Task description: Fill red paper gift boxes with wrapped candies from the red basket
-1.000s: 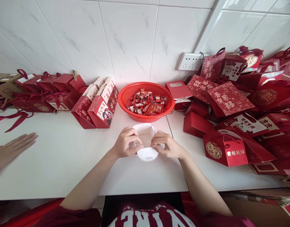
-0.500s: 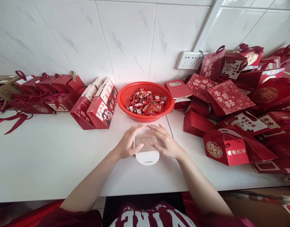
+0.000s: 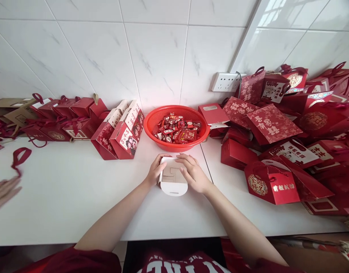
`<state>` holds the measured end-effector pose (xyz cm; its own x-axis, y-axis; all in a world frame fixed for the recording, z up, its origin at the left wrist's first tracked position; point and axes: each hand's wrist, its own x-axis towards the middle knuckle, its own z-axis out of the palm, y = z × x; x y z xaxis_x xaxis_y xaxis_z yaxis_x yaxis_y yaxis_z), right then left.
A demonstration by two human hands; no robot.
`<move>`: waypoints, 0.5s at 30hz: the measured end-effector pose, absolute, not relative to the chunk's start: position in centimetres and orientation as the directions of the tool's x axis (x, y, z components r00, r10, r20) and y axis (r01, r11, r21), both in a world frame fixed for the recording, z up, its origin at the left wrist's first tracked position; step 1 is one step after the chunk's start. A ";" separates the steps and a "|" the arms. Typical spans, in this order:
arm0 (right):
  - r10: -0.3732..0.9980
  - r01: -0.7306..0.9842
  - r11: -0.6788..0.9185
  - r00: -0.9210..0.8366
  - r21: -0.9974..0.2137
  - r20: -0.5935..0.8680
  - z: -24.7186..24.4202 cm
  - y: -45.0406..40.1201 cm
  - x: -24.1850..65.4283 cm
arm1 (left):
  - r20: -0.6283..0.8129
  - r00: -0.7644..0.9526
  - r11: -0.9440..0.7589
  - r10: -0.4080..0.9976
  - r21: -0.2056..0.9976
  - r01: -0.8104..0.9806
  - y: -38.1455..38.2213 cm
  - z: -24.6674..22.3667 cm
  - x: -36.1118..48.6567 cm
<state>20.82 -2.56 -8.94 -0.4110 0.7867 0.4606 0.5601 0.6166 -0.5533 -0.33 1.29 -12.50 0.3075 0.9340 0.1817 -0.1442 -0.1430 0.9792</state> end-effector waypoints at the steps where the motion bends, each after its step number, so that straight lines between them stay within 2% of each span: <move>1: 0.759 0.603 0.638 -0.389 -0.479 0.522 -8.6 -2.4 20.9 | 0.204 0.279 -0.167 0.939 0.974 -0.150 1.6 -12.4 -0.4; 4: 0.660 0.731 0.611 -0.260 -0.303 0.705 -6.9 -1.4 21.8 | 0.232 0.234 -0.197 0.944 0.967 -0.160 2.2 -12.3 -0.8; 7: 0.667 0.808 0.498 -0.125 -0.315 0.734 -4.8 1.4 23.4 | 0.199 0.288 -0.167 0.937 0.977 -0.133 2.1 -12.5 -1.3; 9: 0.771 0.838 0.387 -0.066 -0.384 0.633 -3.7 4.2 24.2 | 0.169 0.341 -0.141 0.925 0.984 -0.106 1.8 -12.6 -1.5; 12: 0.948 0.864 0.189 -0.036 -0.468 0.317 -2.8 9.0 24.4 | 0.133 0.400 -0.117 0.907 0.991 -0.065 1.2 -12.7 -1.5; 15: 0.983 0.851 0.175 -0.121 -0.495 0.140 -2.0 13.3 23.5 | 0.132 0.398 -0.129 0.908 0.991 -0.034 1.0 -12.5 -1.8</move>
<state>23.47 13.34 -1.96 -0.1206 0.9828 0.1395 0.8509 0.1748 -0.4953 -1.76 0.98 -12.55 0.3979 0.9079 0.1316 -0.0340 -0.1287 0.9911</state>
